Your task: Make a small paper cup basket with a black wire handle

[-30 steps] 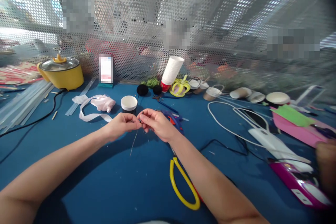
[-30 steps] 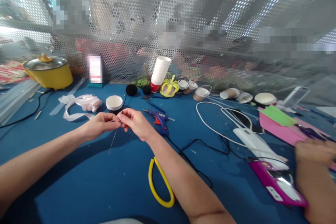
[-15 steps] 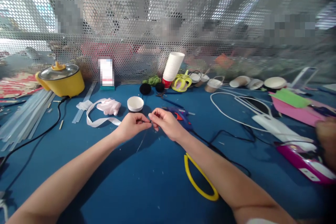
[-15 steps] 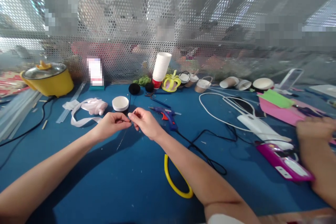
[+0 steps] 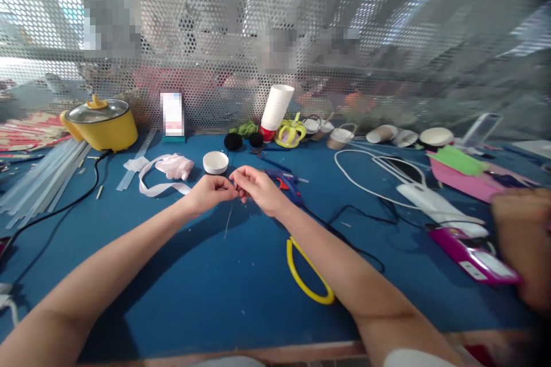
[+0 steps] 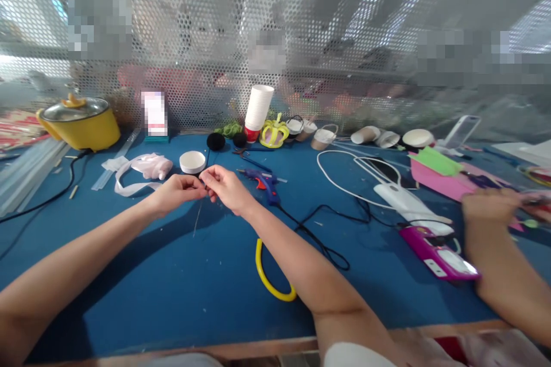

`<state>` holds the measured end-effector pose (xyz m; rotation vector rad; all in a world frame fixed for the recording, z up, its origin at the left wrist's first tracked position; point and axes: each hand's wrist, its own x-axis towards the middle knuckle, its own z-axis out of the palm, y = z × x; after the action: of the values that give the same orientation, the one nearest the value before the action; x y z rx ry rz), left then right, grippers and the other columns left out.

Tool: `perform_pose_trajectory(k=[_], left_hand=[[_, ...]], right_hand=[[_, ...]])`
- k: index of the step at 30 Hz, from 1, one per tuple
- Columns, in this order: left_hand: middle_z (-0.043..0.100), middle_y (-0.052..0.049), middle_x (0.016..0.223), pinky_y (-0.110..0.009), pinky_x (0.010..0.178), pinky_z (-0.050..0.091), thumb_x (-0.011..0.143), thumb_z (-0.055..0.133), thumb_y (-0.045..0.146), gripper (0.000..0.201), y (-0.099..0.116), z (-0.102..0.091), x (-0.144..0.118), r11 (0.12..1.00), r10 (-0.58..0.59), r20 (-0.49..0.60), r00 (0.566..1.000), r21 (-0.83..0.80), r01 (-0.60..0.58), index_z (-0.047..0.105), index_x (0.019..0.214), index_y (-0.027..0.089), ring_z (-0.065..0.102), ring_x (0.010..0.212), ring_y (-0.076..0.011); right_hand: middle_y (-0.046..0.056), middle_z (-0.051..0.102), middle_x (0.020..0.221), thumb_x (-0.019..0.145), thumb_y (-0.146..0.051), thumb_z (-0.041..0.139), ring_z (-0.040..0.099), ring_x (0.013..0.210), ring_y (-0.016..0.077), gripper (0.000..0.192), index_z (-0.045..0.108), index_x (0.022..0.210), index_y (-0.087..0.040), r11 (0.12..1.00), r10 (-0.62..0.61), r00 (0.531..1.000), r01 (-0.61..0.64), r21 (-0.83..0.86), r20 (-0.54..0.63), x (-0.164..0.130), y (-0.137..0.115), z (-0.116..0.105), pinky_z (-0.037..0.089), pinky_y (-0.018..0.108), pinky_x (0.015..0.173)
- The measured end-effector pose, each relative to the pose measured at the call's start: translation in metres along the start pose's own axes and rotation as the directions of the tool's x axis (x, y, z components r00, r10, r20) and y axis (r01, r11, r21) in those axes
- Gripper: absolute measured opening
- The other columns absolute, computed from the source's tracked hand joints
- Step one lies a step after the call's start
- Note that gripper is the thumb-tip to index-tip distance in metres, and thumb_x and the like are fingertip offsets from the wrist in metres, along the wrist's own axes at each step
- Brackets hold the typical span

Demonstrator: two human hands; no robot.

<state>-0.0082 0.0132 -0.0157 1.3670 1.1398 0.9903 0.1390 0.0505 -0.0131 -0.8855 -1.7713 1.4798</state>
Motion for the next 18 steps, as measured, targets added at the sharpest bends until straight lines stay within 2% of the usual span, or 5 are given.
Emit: perform_pose_trajectory(k=[3,6,11,15,18], left_hand=[[0.048,0.003,0.052,-0.021,0.046,0.022,0.061,0.064,0.029,0.019,0.008,-0.003,0.001,0.999,-0.029,0.056,0.998,-0.023,0.03,0.056,0.059,0.012,0.035,0.047,-0.0054],[0.043,0.005,0.048,-0.021,0.044,0.018,0.061,0.064,0.031,0.02,0.016,-0.004,0.001,0.999,-0.031,0.068,0.997,0.038,0.029,0.056,0.059,0.013,0.03,0.044,-0.0043],[0.047,0.004,0.052,-0.021,0.047,0.024,0.06,0.065,0.03,0.02,0.018,0.004,-0.009,0.996,0.06,-0.051,0.997,0.076,-0.056,0.056,0.059,0.012,0.036,0.049,-0.0056],[0.051,0.003,0.055,-0.022,0.052,0.028,0.059,0.066,0.03,0.02,0.009,0.007,-0.018,0.999,0.044,-0.136,0.99,0.021,-0.041,0.058,0.06,0.012,0.04,0.053,-0.0069],[0.051,0.003,0.055,-0.023,0.051,0.026,0.058,0.067,0.029,0.02,0.004,0.005,-0.019,1.0,0.017,-0.136,0.991,-0.014,-0.019,0.059,0.062,0.011,0.038,0.052,-0.0062]], right_hand=[[-0.003,0.05,0.058,0.068,-0.048,0.061,0.047,0.049,0.0074,0.033,0.049,0.069,-0.017,0.997,0.002,0.997,-0.008,0.072,0.08,0.001,-0.005,-0.005,0.039,0.021,0.045],[-0.005,0.048,0.053,0.068,-0.048,0.06,0.045,0.046,0.007,0.034,0.046,0.065,-0.017,0.999,-0.032,0.998,0.031,0.01,0.054,0.002,-0.008,-0.008,0.038,0.021,0.044],[-0.007,0.044,0.045,0.072,-0.05,0.055,0.04,0.04,0.0064,0.035,0.043,0.063,-0.018,0.99,-0.101,0.994,0.096,-0.101,-0.045,-0.002,-0.007,-0.001,0.033,0.02,0.04],[-0.008,0.041,0.042,0.071,-0.049,0.057,0.038,0.037,0.006,0.036,0.041,0.061,-0.018,0.987,-0.084,0.991,0.068,-0.142,-0.107,-0.003,-0.004,0.011,0.03,0.02,0.038],[-0.007,0.041,0.043,0.068,-0.05,0.059,0.037,0.037,0.0058,0.037,0.041,0.06,-0.018,0.986,-0.064,0.991,0.043,-0.162,-0.121,-0.002,-0.005,0.015,0.029,0.02,0.036]])
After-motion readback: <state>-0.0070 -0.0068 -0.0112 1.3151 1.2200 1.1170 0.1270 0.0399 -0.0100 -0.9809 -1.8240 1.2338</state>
